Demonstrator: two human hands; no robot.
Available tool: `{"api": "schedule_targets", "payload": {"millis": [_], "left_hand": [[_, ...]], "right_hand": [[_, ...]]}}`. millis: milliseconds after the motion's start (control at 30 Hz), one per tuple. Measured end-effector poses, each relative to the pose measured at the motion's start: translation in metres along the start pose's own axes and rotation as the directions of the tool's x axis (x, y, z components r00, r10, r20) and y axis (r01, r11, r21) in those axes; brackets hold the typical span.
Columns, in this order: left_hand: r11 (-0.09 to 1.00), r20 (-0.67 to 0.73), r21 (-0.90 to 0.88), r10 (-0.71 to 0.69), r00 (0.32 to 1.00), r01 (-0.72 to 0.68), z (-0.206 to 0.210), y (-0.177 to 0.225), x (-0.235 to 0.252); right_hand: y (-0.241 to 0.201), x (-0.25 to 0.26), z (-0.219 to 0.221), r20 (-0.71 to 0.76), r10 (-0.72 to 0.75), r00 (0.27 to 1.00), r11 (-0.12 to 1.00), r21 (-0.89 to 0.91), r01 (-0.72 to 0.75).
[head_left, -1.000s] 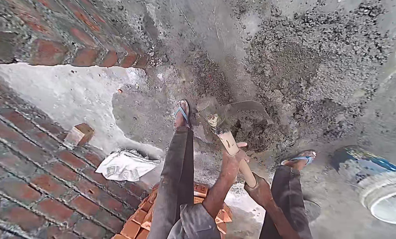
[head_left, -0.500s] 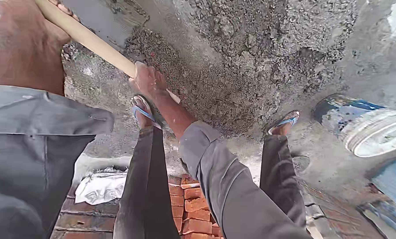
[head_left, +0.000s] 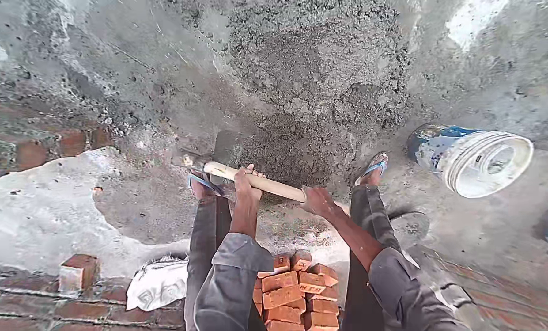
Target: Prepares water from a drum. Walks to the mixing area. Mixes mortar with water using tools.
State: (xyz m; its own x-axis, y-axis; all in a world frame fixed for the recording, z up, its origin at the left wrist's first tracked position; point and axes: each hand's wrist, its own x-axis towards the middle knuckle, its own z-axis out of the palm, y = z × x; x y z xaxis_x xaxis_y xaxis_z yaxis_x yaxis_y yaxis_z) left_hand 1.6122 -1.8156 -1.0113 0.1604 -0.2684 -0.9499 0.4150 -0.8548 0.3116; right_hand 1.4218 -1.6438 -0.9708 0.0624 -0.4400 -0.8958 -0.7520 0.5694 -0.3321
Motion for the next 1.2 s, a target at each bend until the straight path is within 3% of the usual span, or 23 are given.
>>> {"api": "schedule_targets", "payload": {"millis": [133, 233, 333, 433, 500, 567, 633, 667, 700, 767, 833, 867, 900, 933, 1000, 1033, 1100, 1133, 1200], "left_hand": [[0.977, 0.068, -0.214, 0.023, 0.997, -0.008, 0.018, -0.033, -0.130], [0.961, 0.127, -0.277, 0.036, 0.991, 0.001, 0.052, -0.048, -0.178], [0.982, 0.164, -0.170, 0.111, 0.980, -0.082, 0.082, -0.034, -0.207], [0.968, 0.257, -0.002, 0.245, 0.935, -0.253, 0.111, 0.001, -0.253], [0.902, 0.359, 0.118, 0.351, 0.865, -0.415, 0.138, 0.022, -0.304], [0.750, 0.545, 0.196, 0.453, 0.706, -0.632, 0.159, 0.041, -0.354], [0.469, 0.702, 0.283, 0.493, 0.513, -0.837, 0.167, 0.054, -0.385], [0.346, 0.733, 0.339, 0.485, 0.476, -0.875, 0.172, 0.054, -0.384], [0.294, 0.750, 0.395, 0.443, 0.490, -0.870, 0.175, 0.048, -0.375], [0.370, 0.782, 0.456, 0.268, 0.563, -0.810, 0.199, 0.016, -0.344], [0.467, 0.790, 0.478, 0.142, 0.597, -0.744, 0.249, -0.020, -0.312], [0.434, 0.794, 0.497, 0.123, 0.596, -0.751, 0.286, -0.028, -0.288], [0.334, 0.805, 0.515, 0.127, 0.579, -0.789, 0.328, -0.029, -0.262], [0.218, 0.796, 0.561, 0.121, 0.593, -0.798, 0.358, -0.025, -0.239], [0.100, 0.771, 0.628, 0.054, 0.634, -0.772, 0.392, -0.003, -0.169], [0.038, 0.737, 0.675, -0.015, 0.675, -0.737, 0.397, 0.012, -0.131], [-0.045, 0.600, 0.792, -0.125, 0.790, -0.609, 0.356, -0.005, -0.045], [-0.079, 0.551, 0.824, -0.115, 0.827, -0.560, 0.327, -0.031, -0.004], [-0.211, 0.455, 0.859, -0.100, 0.885, -0.466, 0.273, -0.059, 0.035]], "right_hand": [[0.073, -0.065, -0.059, 0.013, -0.202, 0.979, 0.971, -0.129, 0.202], [0.115, -0.072, -0.104, -0.058, -0.266, 0.962, 0.948, -0.198, 0.250], [0.119, -0.080, -0.113, -0.140, -0.309, 0.941, 0.948, -0.131, 0.292], [0.095, -0.085, -0.101, -0.293, -0.364, 0.884, 0.920, 0.035, 0.390], [0.068, -0.091, -0.102, -0.395, -0.374, 0.839, 0.865, 0.178, 0.469], [0.026, -0.105, -0.136, -0.430, -0.436, 0.790, 0.752, 0.308, 0.583], [-0.030, -0.145, -0.218, -0.494, -0.538, 0.683, 0.552, 0.405, 0.728], [-0.053, -0.165, -0.272, -0.556, -0.543, 0.629, 0.456, 0.435, 0.777], [-0.069, -0.183, -0.325, -0.622, -0.495, 0.606, 0.386, 0.467, 0.795], [-0.074, -0.203, -0.412, -0.741, -0.321, 0.590, 0.288, 0.517, 0.806], [-0.057, -0.208, -0.475, -0.821, -0.173, 0.544, 0.192, 0.514, 0.836], [-0.046, -0.198, -0.505, -0.884, -0.073, 0.461, 0.202, 0.440, 0.875], [-0.030, -0.180, -0.533, -0.931, 0.014, 0.366, 0.248, 0.358, 0.900], [-0.012, -0.151, -0.551, -0.943, 0.104, 0.315, 0.298, 0.332, 0.895], [0.024, -0.054, -0.573, -0.912, 0.321, 0.256, 0.338, 0.362, 0.869], [0.043, 0.009, -0.570, -0.867, 0.440, 0.235, 0.340, 0.403, 0.850], [0.074, 0.128, -0.502, -0.684, 0.646, 0.338, 0.313, 0.641, 0.700], [0.082, 0.168, -0.455, -0.567, 0.711, 0.415, 0.263, 0.762, 0.591], [0.075, 0.190, -0.385, -0.392, 0.749, 0.534, 0.153, 0.887, 0.435]]}}
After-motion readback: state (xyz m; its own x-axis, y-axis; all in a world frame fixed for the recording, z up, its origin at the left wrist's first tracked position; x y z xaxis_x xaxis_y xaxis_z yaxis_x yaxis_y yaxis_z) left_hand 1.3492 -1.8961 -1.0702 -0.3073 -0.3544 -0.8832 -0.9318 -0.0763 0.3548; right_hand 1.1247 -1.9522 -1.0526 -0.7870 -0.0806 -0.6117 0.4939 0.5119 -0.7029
